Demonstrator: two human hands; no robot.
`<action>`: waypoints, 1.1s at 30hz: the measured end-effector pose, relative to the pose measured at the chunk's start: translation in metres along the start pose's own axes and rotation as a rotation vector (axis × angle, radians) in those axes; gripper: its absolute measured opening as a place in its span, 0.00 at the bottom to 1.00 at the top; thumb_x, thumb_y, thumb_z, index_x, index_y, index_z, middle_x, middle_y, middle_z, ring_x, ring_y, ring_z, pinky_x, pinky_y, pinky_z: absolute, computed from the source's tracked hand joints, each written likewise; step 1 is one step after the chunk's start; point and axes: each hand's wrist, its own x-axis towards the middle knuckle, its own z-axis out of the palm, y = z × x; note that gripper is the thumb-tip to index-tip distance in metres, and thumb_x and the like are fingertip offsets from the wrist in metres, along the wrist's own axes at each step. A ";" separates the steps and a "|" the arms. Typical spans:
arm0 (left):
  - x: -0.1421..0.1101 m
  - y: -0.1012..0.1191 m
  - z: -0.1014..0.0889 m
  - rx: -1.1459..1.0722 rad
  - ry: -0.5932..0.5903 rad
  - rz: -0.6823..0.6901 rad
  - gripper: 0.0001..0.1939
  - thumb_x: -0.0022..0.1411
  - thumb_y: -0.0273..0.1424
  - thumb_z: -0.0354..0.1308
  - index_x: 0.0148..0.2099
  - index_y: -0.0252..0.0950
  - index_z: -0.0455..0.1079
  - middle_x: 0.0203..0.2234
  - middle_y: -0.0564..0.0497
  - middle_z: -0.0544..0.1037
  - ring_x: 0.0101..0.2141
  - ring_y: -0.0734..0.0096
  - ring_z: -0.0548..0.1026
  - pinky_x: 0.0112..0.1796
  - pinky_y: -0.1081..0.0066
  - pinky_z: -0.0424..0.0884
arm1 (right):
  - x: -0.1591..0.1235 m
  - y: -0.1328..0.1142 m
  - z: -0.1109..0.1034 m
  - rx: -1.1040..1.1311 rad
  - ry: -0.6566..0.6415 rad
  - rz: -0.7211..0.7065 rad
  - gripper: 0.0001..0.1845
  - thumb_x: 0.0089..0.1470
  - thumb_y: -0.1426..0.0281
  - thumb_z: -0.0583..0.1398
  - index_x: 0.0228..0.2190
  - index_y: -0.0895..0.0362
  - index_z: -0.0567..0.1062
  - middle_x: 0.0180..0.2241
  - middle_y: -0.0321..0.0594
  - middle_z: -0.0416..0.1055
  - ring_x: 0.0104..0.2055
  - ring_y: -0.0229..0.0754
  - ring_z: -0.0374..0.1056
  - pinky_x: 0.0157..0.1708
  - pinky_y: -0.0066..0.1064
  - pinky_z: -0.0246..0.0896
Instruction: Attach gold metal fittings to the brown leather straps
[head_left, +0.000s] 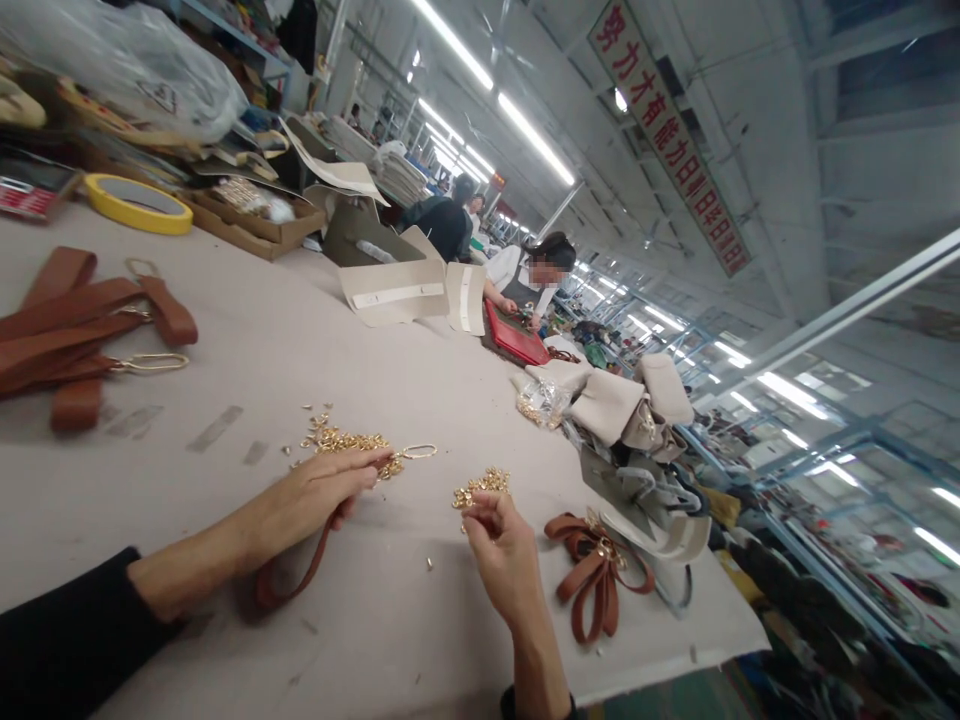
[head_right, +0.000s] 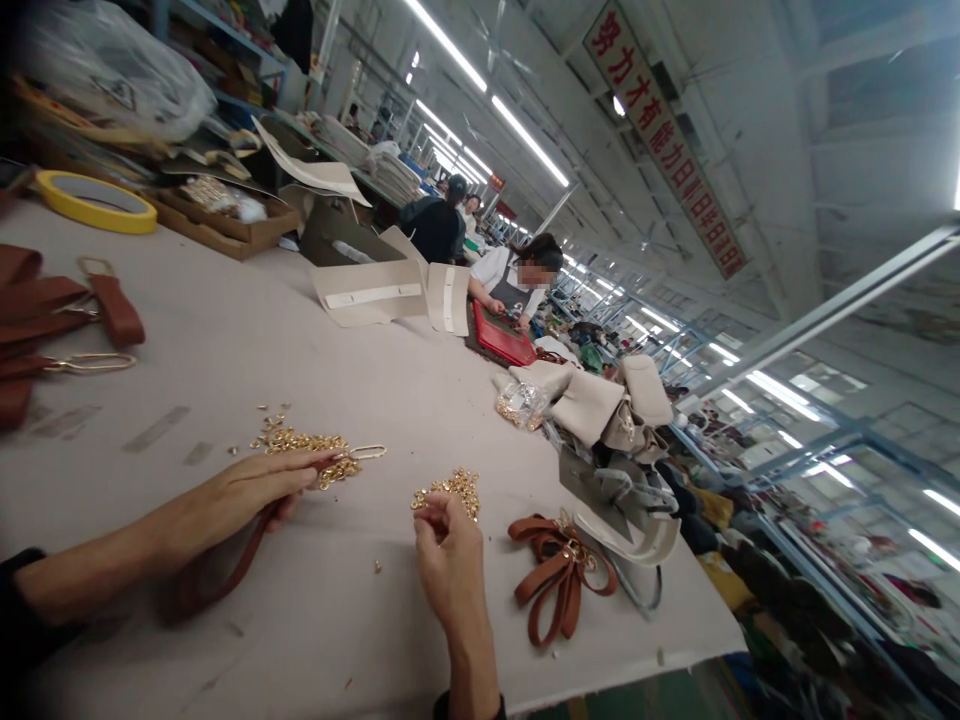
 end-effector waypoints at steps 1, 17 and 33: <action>0.000 0.002 0.000 -0.007 -0.003 -0.001 0.33 0.57 0.44 0.50 0.57 0.28 0.71 0.18 0.54 0.67 0.24 0.65 0.67 0.29 0.68 0.66 | -0.005 0.003 -0.001 -0.052 -0.026 -0.022 0.11 0.56 0.68 0.59 0.42 0.57 0.72 0.36 0.42 0.76 0.38 0.43 0.73 0.40 0.32 0.65; -0.001 -0.008 0.006 -0.243 -0.131 -0.081 0.28 0.58 0.46 0.61 0.56 0.36 0.73 0.33 0.48 0.78 0.29 0.68 0.70 0.29 0.73 0.64 | -0.003 0.030 0.003 -0.875 -0.058 -0.487 0.18 0.56 0.87 0.51 0.42 0.59 0.73 0.33 0.44 0.72 0.37 0.49 0.68 0.37 0.35 0.61; -0.004 -0.005 0.018 -0.280 -0.305 -0.130 0.19 0.51 0.46 0.61 0.37 0.36 0.68 0.19 0.56 0.69 0.22 0.71 0.68 0.26 0.73 0.67 | 0.007 0.017 0.009 0.178 0.091 0.167 0.20 0.49 0.60 0.64 0.41 0.60 0.71 0.28 0.40 0.72 0.28 0.42 0.69 0.26 0.29 0.63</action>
